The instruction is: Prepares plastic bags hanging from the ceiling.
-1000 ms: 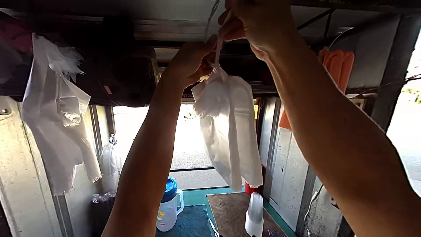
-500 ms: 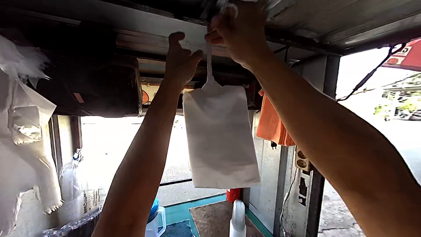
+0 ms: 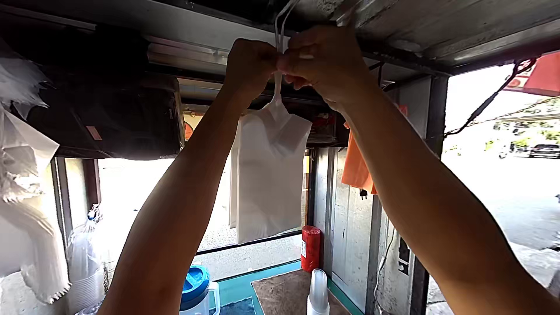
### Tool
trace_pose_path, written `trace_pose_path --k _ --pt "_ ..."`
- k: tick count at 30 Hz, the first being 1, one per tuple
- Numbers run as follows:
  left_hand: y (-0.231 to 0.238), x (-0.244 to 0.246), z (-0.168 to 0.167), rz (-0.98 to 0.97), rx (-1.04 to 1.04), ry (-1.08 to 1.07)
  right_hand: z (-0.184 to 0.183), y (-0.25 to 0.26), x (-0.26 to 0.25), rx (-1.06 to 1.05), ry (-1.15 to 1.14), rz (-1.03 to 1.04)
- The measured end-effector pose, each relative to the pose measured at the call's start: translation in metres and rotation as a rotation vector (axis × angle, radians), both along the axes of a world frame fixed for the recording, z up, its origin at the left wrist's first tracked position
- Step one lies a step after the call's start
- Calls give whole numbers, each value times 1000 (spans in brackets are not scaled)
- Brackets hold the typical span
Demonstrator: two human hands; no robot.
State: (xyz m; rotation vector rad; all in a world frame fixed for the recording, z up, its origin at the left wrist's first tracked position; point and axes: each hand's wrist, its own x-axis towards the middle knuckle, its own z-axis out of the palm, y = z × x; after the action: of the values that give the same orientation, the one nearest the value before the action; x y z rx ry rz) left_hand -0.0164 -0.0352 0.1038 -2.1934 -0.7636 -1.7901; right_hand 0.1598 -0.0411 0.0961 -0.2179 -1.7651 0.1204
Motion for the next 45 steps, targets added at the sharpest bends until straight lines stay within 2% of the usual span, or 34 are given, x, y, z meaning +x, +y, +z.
trace_pose_path --k 5,8,11,16,19,21,26,28,29,31,33,35,39,42,45 --pt "7 -10 11 26 88 -16 10 -4 -11 -221 -43 -11" --pt "4 -9 23 -75 104 -32 10 4 -25 -251 -38 42" --pt "-9 -11 28 -155 -67 11 15 8 -29 -263 -62 55" --pt "-4 -17 5 -340 -440 -83 15 14 -19 -277 -2 80" --pt "3 -11 3 -459 -489 1 14 18 -23 -230 111 142" --pt "2 -4 7 -456 -481 40 17 20 -24 -151 171 124" --pt "-2 -2 15 -168 -458 -99 26 30 -7 -30 234 -148" --pt "-2 -3 11 -146 -402 -141 22 36 -8 195 220 -241" --pt "0 -3 9 -112 -360 -120 19 38 -12 343 168 -306" --pt "6 -5 6 82 -246 -15 19 40 -23 567 23 -440" --pt "11 -7 4 281 -145 66 25 45 -32 731 -113 -555" --pt "9 -9 0 366 -138 69 34 52 -34 841 -267 -663" --pt "13 -13 -2 300 -127 -52 40 48 -34 813 -470 -908" --pt "8 -17 -4 427 -5 19 36 26 -46 615 -576 -1059" --pt "4 -14 -2 562 67 105 41 24 -32 561 -667 -987"
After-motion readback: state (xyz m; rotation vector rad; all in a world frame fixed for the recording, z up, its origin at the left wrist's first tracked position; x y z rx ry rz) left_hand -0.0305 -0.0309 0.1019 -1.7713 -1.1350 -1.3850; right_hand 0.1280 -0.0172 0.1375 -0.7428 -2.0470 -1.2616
